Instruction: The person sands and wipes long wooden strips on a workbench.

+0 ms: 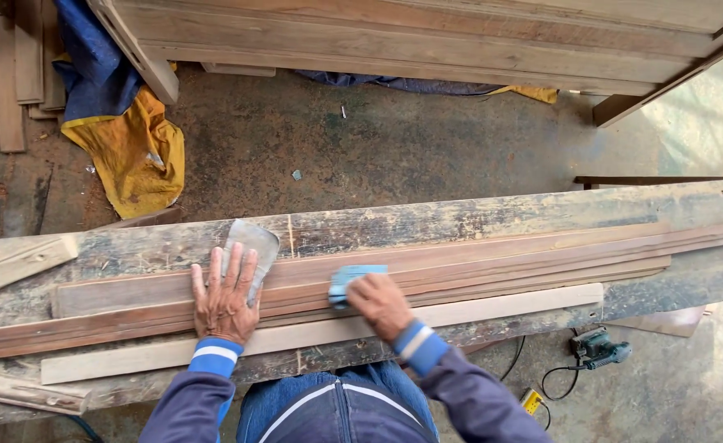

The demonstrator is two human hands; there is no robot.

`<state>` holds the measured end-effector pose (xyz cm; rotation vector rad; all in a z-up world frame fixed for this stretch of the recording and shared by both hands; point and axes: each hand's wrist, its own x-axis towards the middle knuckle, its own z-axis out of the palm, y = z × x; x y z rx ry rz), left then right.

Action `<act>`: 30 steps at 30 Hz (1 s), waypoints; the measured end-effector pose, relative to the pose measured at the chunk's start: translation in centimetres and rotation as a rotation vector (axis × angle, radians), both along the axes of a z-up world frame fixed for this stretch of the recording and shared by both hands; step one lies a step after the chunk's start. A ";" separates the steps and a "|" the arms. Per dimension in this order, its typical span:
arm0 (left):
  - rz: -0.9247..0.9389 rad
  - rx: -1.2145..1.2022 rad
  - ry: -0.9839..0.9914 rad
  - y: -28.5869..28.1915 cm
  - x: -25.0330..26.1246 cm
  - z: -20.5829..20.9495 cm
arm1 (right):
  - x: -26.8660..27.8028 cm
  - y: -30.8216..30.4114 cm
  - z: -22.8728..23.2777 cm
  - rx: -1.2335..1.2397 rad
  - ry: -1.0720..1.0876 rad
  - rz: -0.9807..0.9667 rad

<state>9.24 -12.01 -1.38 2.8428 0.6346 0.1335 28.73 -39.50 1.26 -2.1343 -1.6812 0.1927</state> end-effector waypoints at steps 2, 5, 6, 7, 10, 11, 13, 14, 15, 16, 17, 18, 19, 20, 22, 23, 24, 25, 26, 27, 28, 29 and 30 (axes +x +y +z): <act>0.000 0.003 -0.002 0.1 -0.1 0.2 | 3.4 -5.1 -1.3 0.008 -0.019 -0.017; 0.008 -0.003 -0.004 -0.2 -0.2 0.1 | 8.9 -13.8 -2.1 -0.074 -0.133 -0.117; 0.012 0.006 -0.001 -0.2 -0.2 0.1 | 9.8 -15.0 -2.1 -0.105 -0.155 -0.172; 0.017 0.016 0.002 -0.2 -0.2 0.1 | 10.7 -16.3 -2.0 -0.135 -0.176 -0.227; 0.030 0.019 0.008 -0.2 -0.1 0.1 | 8.3 -13.9 -3.6 -0.043 -0.122 -0.220; 0.023 0.019 0.007 -0.2 -0.2 0.1 | 6.1 -10.5 -2.7 -0.043 -0.123 -0.227; 0.038 0.006 0.020 -0.2 -0.3 0.0 | 1.9 -3.8 -0.9 0.064 -0.014 -0.036; 0.033 0.011 0.017 -0.2 -0.2 -0.1 | 2.2 -3.5 -1.0 0.068 -0.017 -0.041; 0.039 0.013 0.014 -0.2 -0.1 -0.2 | 2.6 -3.1 -1.2 0.065 -0.031 0.002; 0.039 0.010 0.020 -0.2 -0.4 -0.2 | 2.4 -2.9 -1.3 0.056 -0.038 0.039; 0.028 0.009 0.025 -0.2 -0.7 -0.1 | 3.8 -5.5 -1.4 0.055 -0.033 0.028; 0.035 0.009 0.014 -0.2 -0.6 -0.2 | 5.7 -7.9 -1.4 0.029 -0.069 -0.001; 0.041 0.010 0.003 -0.1 -0.5 -0.2 | 7.6 -10.3 -1.3 0.003 -0.105 -0.030; 0.044 0.006 0.002 -0.2 -0.5 -0.2 | 10.0 -13.8 -1.0 -0.001 -0.106 -0.028; 0.046 0.010 -0.014 -0.3 -0.4 0.1 | 14.8 -20.7 -0.4 -0.097 -0.241 -0.219; 0.048 0.009 -0.017 -0.3 -0.4 0.0 | 15.1 -21.5 -1.2 -0.097 -0.244 -0.218; 0.049 0.009 -0.021 -0.2 -0.4 0.0 | 15.3 -22.4 -2.1 -0.109 -0.287 -0.267; 0.050 0.010 -0.024 -0.2 -0.3 -0.1 | 15.4 -23.3 -2.9 -0.120 -0.330 -0.317; 0.049 0.010 -0.026 -0.2 -0.4 -0.1 | 14.0 -22.0 -3.9 -0.120 -0.331 -0.318; 0.055 0.012 -0.025 -0.3 -0.4 -0.2 | 12.6 -20.9 -4.9 -0.099 -0.243 -0.316; 0.057 0.015 -0.024 -0.2 -0.4 -0.3 | 11.1 -19.8 -5.8 -0.078 -0.156 -0.317; 0.051 0.016 -0.026 -0.4 -0.3 -0.2 | 9.6 -17.3 -4.8 -0.078 -0.158 -0.323; 0.056 0.016 -0.028 -0.4 -0.3 0.0 | 8.1 -14.8 -3.7 -0.080 -0.202 -0.200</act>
